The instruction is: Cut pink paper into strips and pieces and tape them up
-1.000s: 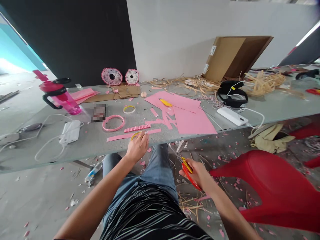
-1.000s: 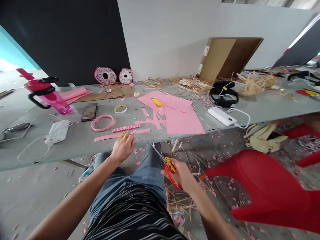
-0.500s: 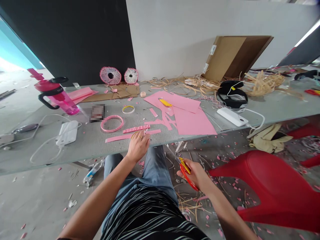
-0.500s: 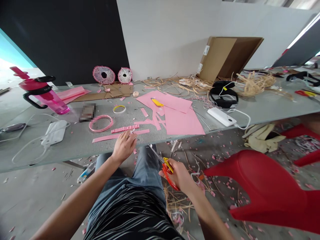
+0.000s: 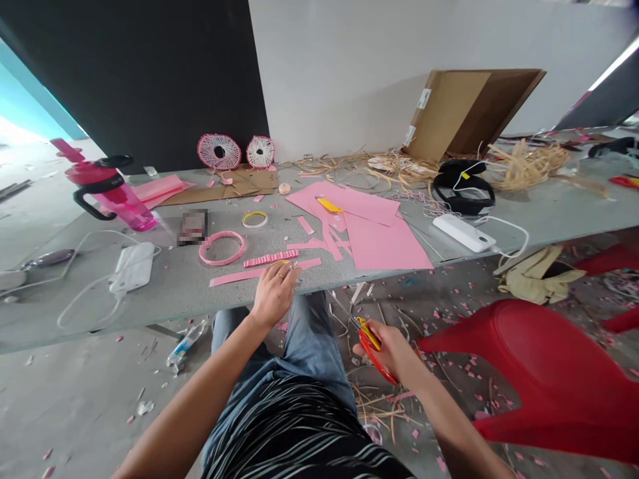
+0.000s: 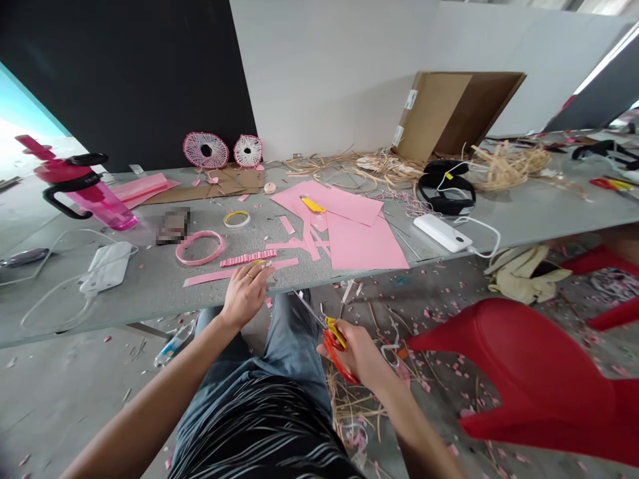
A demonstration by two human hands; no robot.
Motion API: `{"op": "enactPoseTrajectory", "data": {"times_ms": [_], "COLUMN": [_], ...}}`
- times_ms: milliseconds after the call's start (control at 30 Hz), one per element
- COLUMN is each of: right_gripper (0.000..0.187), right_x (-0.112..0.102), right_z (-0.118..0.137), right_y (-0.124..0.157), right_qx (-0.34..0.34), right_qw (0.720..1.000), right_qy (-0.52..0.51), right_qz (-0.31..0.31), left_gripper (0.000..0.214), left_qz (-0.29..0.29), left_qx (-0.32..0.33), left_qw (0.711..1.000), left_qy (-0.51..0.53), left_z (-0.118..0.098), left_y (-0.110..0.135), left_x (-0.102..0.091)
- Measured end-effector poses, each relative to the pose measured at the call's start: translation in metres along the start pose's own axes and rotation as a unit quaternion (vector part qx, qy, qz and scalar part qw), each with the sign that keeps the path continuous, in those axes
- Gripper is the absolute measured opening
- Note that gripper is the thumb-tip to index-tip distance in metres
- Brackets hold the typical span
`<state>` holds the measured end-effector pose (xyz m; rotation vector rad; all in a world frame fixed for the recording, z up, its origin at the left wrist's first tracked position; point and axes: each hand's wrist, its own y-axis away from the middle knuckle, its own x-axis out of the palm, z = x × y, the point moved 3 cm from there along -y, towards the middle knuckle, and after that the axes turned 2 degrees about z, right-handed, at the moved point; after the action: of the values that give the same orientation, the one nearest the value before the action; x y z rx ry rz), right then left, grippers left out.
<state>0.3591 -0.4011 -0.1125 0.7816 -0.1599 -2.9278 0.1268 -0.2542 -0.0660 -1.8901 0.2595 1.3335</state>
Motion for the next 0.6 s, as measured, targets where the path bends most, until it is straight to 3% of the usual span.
{"op": "enactPoseTrajectory", "data": {"times_ms": [233, 600], "right_gripper": [0.027, 0.032], "right_x": [-0.004, -0.001], "right_z": [0.006, 0.002], "right_y": [-0.001, -0.002], "right_qx": [0.031, 0.013], "right_qw": [0.999, 1.000], "right_qy": [-0.014, -0.008], "right_qz": [-0.016, -0.007], "left_gripper": [0.040, 0.041], "left_qz": [0.003, -0.025], "left_qx": [-0.006, -0.099], "left_qw": [0.999, 0.987], "left_qy": [0.038, 0.125], "left_z": [-0.004, 0.006], "left_y": [-0.007, -0.004], "left_x": [0.003, 0.009]}}
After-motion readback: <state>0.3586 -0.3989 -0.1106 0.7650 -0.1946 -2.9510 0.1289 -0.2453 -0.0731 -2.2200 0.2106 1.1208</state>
